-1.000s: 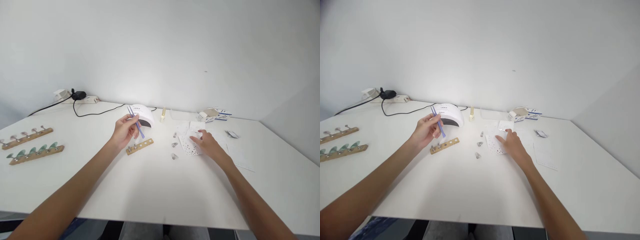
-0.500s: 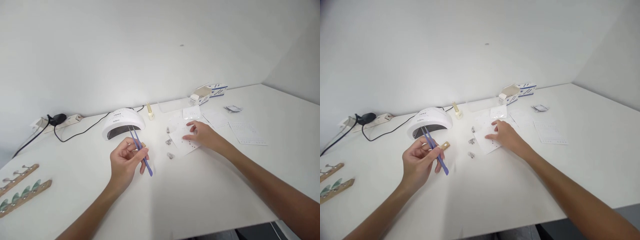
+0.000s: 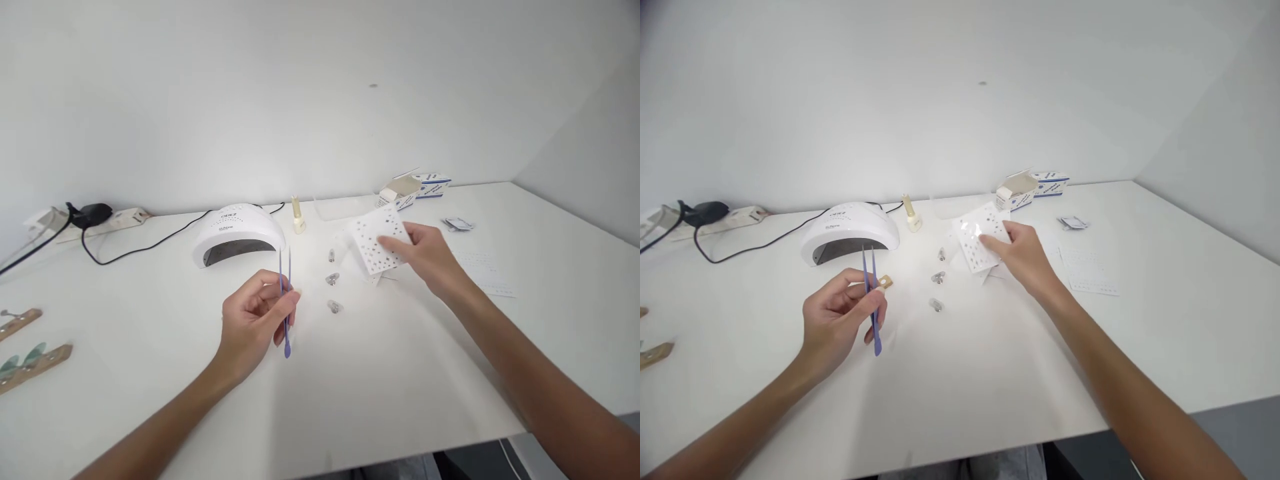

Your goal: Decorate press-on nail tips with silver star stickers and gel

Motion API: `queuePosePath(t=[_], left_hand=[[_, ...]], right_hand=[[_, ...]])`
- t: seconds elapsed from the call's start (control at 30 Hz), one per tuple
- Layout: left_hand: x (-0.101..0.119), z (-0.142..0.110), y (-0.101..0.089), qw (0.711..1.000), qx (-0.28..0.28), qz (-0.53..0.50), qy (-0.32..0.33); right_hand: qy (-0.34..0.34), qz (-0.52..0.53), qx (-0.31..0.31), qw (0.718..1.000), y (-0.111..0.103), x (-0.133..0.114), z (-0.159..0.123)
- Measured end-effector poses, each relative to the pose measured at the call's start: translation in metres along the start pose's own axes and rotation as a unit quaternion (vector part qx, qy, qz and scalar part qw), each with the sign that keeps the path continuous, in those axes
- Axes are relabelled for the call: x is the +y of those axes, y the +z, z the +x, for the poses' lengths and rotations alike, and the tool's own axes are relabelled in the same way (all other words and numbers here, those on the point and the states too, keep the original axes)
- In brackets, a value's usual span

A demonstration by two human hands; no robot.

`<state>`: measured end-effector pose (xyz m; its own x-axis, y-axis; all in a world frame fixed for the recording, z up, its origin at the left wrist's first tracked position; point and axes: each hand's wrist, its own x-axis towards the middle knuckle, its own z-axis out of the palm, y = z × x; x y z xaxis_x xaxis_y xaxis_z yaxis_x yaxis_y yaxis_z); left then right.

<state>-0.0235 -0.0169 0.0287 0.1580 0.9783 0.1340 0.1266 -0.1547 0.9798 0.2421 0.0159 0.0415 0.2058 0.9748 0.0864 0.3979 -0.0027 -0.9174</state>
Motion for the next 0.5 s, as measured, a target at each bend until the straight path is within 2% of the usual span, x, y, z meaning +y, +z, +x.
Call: queuePosePath(t=[0.1,0.2,0.27,0.33,0.5], left_hand=[[0.0,-0.003,0.0,0.999,0.006,0.036,0.019],[-0.004,-0.006,0.002,0.99,0.025,0.104,0.087],[-0.007,-0.007,0.003,0.98,0.034,0.146,0.134],[-0.009,-0.009,0.005,0.97,0.035,0.18,0.162],[-0.009,-0.013,0.008,0.957,0.0,0.238,0.165]], right_hand=[[-0.007,0.151,-0.004,0.988,0.007,-0.013,-0.015],[0.04,0.206,-0.09,0.974,0.022,-0.019,-0.033],[0.06,0.187,-0.128,0.972,0.031,-0.019,-0.043],[0.06,0.144,-0.125,0.98,0.037,-0.018,-0.05],[0.057,0.091,-0.13,0.986,0.044,-0.02,-0.055]])
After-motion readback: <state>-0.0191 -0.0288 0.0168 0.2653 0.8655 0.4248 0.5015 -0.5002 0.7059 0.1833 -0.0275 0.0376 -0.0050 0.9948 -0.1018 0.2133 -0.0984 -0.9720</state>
